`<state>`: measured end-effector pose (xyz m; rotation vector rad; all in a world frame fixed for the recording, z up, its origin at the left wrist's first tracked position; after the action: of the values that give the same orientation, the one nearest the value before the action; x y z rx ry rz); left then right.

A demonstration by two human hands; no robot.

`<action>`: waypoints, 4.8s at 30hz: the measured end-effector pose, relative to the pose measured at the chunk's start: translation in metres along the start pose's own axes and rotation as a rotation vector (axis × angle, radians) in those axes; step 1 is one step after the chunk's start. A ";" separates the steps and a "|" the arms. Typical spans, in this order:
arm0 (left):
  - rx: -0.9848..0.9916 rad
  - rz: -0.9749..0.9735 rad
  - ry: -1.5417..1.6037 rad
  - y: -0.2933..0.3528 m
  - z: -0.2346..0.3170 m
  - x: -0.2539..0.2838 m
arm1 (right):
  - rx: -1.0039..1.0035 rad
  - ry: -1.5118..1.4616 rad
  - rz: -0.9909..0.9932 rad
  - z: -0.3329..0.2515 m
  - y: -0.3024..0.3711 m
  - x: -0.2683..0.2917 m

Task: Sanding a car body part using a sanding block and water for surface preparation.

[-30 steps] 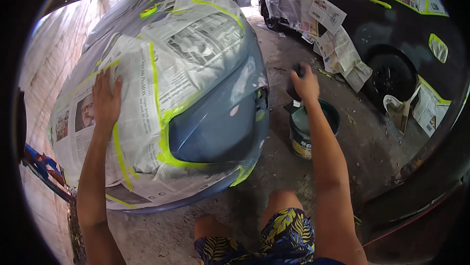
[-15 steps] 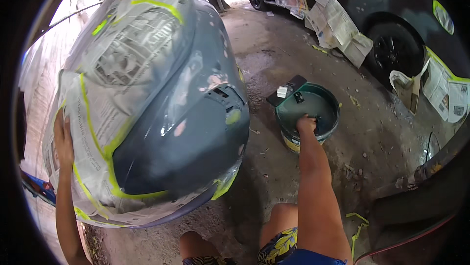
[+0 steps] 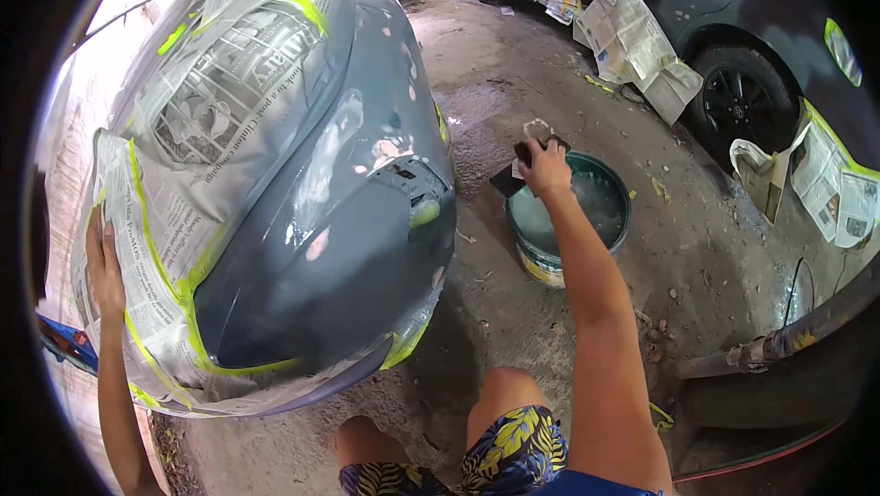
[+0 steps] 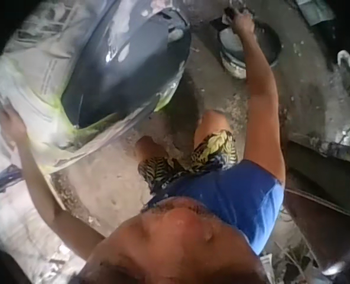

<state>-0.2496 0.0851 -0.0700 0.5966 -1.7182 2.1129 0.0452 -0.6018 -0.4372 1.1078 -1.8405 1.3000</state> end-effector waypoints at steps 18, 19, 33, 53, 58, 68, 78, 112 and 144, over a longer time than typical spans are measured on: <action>-0.061 0.008 0.075 0.001 0.013 0.003 | -0.057 0.062 0.051 -0.011 -0.001 -0.013; -0.099 0.010 0.064 0.002 0.018 0.004 | -0.128 0.080 0.006 -0.004 0.001 -0.018; -0.055 -0.001 0.079 0.001 0.010 0.004 | -0.320 -0.709 0.125 0.015 0.000 0.011; -0.162 0.092 -0.097 0.002 0.013 0.019 | -0.331 -1.142 0.352 -0.034 0.064 0.119; -0.107 0.102 -0.089 0.006 0.014 0.027 | 0.162 -0.823 0.334 -0.235 0.063 0.193; -0.159 0.160 -0.102 0.006 -0.002 0.025 | 0.019 -0.531 0.537 -0.322 0.155 0.224; -0.138 0.184 -0.134 0.007 -0.005 0.023 | -0.023 -0.515 0.531 -0.331 0.171 0.222; -0.165 0.256 -0.176 0.009 -0.003 0.027 | -0.057 -0.456 0.527 -0.317 0.128 0.216; -0.120 0.218 -0.182 0.008 -0.006 0.021 | -0.069 -0.402 0.457 -0.306 0.085 0.202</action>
<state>-0.2726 0.0899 -0.0666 0.6074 -2.0791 2.1340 -0.1167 -0.3550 -0.2037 0.9989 -2.5310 1.3074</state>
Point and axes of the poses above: each hand's wrist, its own y-axis away from the middle knuckle, its own x-axis out of the back of the hand, z = x × y, the point moved 10 cm from there along -y, towards the middle knuckle, and after that the axes turned 10 degrees about z, right-handed, at the moved point
